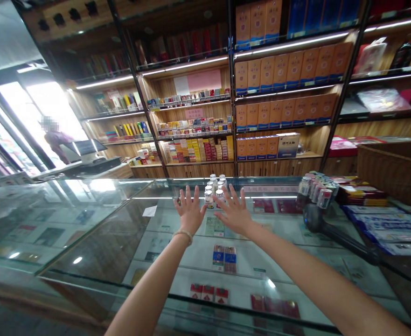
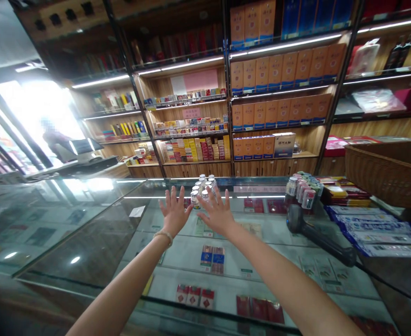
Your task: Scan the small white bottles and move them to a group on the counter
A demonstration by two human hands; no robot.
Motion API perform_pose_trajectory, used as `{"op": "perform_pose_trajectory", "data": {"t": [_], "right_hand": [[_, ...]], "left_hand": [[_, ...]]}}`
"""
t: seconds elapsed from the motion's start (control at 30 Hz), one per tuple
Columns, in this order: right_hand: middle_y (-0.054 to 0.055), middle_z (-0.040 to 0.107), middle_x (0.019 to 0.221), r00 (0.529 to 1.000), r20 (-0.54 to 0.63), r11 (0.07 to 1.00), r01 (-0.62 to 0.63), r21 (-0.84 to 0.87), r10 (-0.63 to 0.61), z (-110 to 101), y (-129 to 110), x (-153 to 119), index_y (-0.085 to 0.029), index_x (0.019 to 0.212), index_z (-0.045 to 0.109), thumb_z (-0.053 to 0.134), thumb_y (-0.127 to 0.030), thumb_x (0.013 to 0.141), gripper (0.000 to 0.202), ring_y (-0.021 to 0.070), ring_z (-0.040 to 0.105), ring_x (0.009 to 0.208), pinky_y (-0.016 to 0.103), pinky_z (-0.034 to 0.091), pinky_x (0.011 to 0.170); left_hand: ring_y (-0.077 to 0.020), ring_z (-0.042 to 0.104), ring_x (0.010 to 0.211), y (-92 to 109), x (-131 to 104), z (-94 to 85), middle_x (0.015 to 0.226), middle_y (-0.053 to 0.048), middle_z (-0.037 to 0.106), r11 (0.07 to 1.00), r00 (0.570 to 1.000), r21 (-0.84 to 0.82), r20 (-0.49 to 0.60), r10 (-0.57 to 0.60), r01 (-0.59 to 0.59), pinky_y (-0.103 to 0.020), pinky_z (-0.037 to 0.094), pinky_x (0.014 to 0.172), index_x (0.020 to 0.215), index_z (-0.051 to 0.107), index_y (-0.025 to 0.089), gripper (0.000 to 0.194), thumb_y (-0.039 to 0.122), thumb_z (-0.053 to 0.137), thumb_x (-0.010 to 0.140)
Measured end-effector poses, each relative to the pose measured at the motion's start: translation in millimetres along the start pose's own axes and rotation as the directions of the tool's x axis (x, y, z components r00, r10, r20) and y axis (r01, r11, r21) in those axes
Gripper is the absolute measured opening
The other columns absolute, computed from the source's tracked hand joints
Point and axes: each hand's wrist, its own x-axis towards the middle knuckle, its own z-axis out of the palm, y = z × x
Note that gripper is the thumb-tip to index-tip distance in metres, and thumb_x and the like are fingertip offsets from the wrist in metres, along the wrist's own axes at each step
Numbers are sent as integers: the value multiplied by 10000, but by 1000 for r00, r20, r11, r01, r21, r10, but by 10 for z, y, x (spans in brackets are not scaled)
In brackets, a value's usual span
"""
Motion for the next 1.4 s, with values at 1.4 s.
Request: {"op": "perform_pose_trajectory", "data": {"t": [1.4], "right_hand": [[78,84,1728,973,0,945,-222,-240,229,-1615,1884,-1504,-374,1582,322,427,-597,1000,632,339,100,1572,680,38,1205]], "left_hand": [[-356,140,1571,2060,-533,-262,1677,-134,263,905,958,-361,84,273,-226,-689,117,1224,1582,336,274,605,414,459,1006]]}}
